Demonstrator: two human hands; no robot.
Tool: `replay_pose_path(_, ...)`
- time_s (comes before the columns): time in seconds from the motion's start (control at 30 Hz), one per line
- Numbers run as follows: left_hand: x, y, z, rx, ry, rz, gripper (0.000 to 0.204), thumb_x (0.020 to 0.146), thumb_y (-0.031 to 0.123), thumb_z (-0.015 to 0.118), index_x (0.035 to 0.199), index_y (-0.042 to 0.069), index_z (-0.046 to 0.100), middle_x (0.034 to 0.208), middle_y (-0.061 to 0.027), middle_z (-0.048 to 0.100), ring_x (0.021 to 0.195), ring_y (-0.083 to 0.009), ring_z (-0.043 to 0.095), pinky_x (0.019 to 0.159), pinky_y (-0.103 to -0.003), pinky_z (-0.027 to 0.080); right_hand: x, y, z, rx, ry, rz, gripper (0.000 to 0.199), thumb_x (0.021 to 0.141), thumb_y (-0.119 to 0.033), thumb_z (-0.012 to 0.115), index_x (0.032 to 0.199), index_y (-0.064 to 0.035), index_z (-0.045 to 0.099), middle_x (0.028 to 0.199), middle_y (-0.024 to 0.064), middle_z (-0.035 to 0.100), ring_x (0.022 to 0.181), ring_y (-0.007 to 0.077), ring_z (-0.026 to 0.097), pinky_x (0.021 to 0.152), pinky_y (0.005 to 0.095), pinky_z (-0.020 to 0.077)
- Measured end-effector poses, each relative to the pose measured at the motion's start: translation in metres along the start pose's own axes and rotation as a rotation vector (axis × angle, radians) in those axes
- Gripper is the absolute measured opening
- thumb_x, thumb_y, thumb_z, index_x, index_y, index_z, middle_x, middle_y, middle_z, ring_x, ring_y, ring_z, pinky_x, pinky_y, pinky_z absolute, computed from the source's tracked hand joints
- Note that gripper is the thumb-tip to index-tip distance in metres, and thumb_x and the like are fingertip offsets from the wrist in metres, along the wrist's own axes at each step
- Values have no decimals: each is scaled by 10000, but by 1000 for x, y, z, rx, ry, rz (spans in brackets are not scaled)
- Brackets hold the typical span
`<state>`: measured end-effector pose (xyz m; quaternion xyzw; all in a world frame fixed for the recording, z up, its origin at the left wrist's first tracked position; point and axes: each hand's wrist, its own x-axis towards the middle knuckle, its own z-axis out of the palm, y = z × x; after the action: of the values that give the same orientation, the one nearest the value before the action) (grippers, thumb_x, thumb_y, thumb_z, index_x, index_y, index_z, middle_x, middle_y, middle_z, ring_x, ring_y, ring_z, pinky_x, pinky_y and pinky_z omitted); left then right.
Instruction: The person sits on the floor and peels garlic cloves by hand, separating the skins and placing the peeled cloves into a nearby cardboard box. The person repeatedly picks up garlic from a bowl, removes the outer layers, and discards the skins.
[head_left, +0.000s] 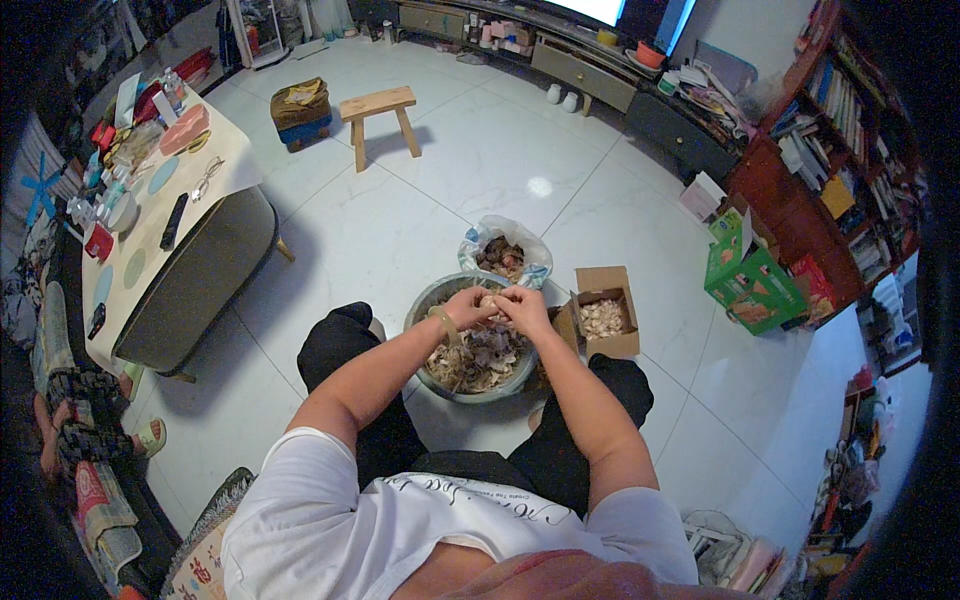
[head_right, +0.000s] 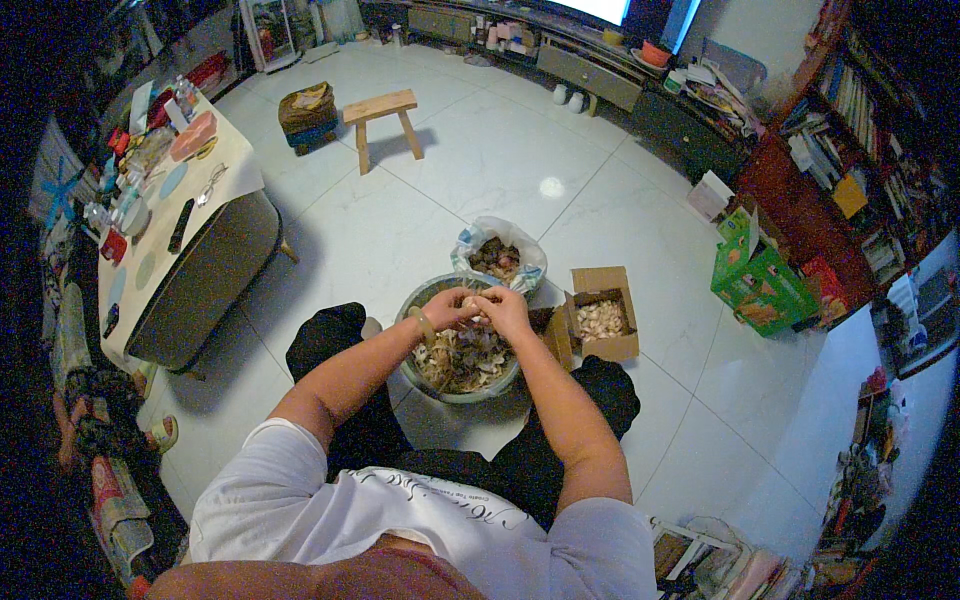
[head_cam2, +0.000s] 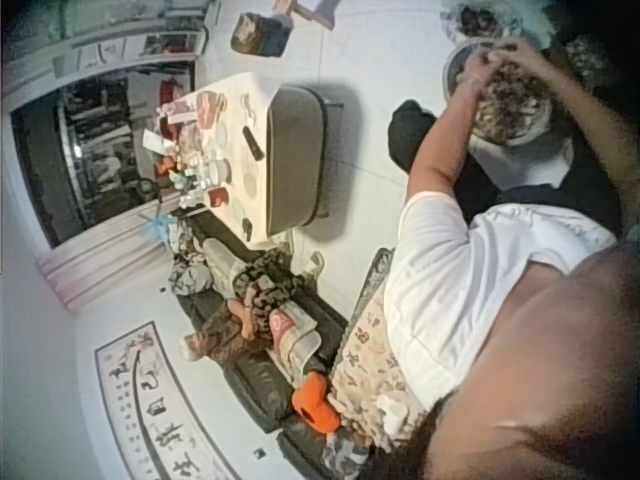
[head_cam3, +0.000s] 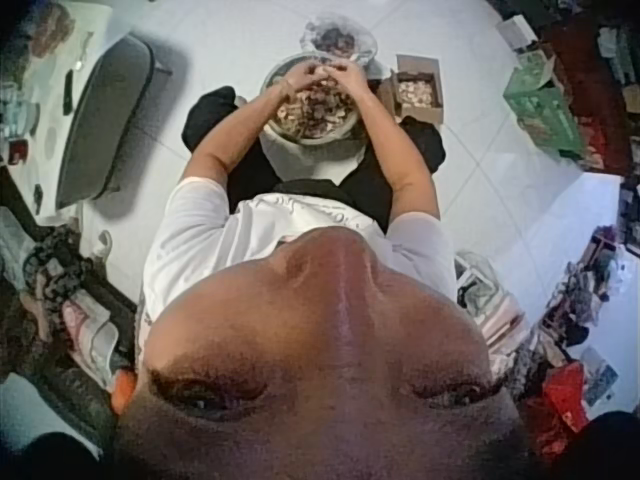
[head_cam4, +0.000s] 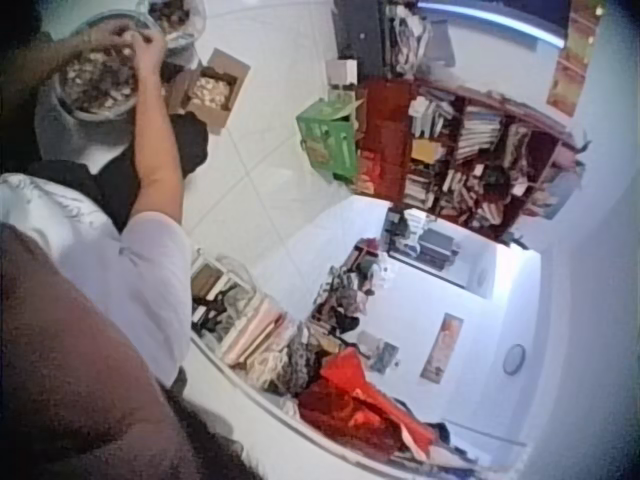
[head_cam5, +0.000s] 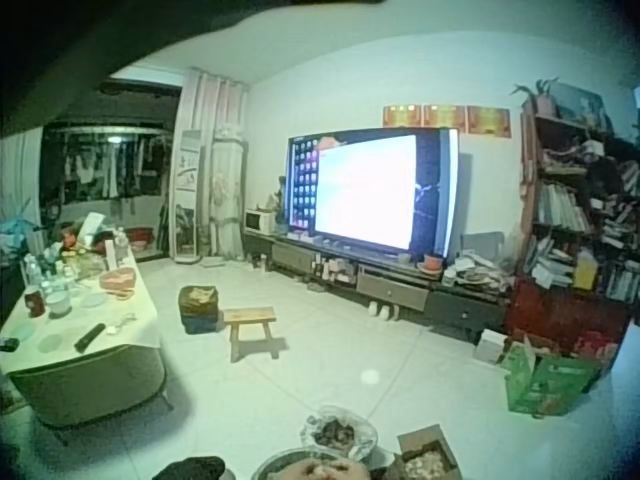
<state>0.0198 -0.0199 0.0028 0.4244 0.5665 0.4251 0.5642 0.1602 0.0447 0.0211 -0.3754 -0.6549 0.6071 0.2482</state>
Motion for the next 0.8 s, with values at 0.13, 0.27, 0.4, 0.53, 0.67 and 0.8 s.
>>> replay_pose_path(0.13, 1, 2, -3, 13, -94, 3, 306, 716, 227, 624, 935, 46, 511, 779, -29, 561, 650, -93, 533, 541, -226, 436, 4, 9, -3, -25, -94, -40, 136, 750, -112, 581, 760, 22, 564, 624, 35, 547, 523, 71, 496, 444, 224, 401)
replay_pose_path(0.27, 0, -6, -8, 207, -21, 92, 366, 670, 250, 667, 924, 32, 519, 793, -31, 563, 663, -111, 534, 554, -249, 439, 5, 7, -1, -183, -160, -146, 138, 765, -125, 553, 765, 13, 566, 627, 31, 544, 516, 69, 489, 451, 217, 397)
replay_pose_path(0.4, -5, -4, -2, 333, 160, 148, 390, 655, 274, 681, 913, 31, 517, 787, -20, 555, 667, -116, 522, 555, -261, 431, 8, 16, -2, -113, -133, -93, 139, 766, -133, 525, 754, 4, 551, 621, 30, 541, 515, 80, 500, 452, 227, 402)
replay_pose_path(0.53, -4, -2, -2, 203, 58, 87, 342, 679, 255, 659, 890, 32, 508, 771, -35, 548, 640, -111, 517, 534, -247, 423, 8, 24, -2, -126, -115, -10, 159, 744, -152, 521, 780, 1, 548, 633, 59, 557, 521, 115, 538, 460, 249, 431)
replay_pose_path(0.67, -5, -1, 1, -7, -87, -59, 290, 702, 223, 636, 886, 39, 508, 742, -36, 545, 614, -102, 506, 510, -232, 413, 6, 30, 2, -209, -89, 11, 170, 743, -160, 522, 794, 1, 534, 662, 66, 548, 522, 130, 545, 443, 247, 437)
replay_pose_path(0.8, 1, -7, 1, 102, -10, -17, 273, 703, 207, 634, 886, 44, 512, 720, -21, 542, 592, -95, 498, 488, -228, 405, 7, 34, 6, -173, -67, -126, 144, 772, -128, 521, 843, -4, 504, 589, 12, 500, 486, 88, 488, 447, 235, 388)
